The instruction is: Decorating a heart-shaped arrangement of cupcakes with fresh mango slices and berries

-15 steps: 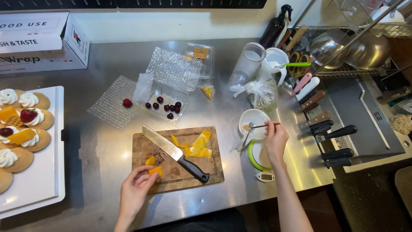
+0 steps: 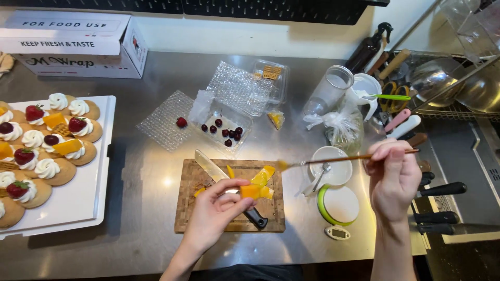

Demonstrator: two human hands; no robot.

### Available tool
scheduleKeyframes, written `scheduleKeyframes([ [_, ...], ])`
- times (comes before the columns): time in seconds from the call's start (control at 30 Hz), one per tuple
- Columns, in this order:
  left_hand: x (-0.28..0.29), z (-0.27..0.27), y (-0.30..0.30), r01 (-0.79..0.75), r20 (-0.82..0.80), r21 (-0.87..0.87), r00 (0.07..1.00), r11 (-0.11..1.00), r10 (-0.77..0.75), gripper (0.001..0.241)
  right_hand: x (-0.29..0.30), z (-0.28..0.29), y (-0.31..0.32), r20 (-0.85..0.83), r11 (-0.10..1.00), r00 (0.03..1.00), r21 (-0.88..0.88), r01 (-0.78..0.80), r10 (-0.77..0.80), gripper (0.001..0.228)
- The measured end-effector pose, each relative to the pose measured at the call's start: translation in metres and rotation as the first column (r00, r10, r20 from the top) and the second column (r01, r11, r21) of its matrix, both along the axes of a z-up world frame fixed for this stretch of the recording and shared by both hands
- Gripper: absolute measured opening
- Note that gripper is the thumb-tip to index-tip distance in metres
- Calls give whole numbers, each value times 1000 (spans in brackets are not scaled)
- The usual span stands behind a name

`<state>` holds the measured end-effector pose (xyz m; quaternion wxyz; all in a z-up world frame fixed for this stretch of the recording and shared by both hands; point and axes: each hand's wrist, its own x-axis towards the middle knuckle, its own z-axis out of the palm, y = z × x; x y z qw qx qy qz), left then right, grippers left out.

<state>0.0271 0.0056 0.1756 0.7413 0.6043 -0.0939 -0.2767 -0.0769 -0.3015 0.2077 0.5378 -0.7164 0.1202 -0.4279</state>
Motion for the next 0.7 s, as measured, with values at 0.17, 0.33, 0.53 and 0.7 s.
scheduleKeyframes([
  [0.17,3,15,-8,130,66,58,989,990,-134,36,18,36,40,56,894,910,-218,-391,411,39],
  [0.33,9,22,-2,85,36,90,995,992,-88,41,26,39,40,-33,854,892,-274,-442,451,37],
  [0.53,9,22,4,52,167,182,983,982,-83,39,33,49,38,-45,911,921,-136,-390,387,34],
  [0.7,1,25,0,34,383,200,917,979,-110,35,51,45,42,-143,924,915,127,-360,377,31],
])
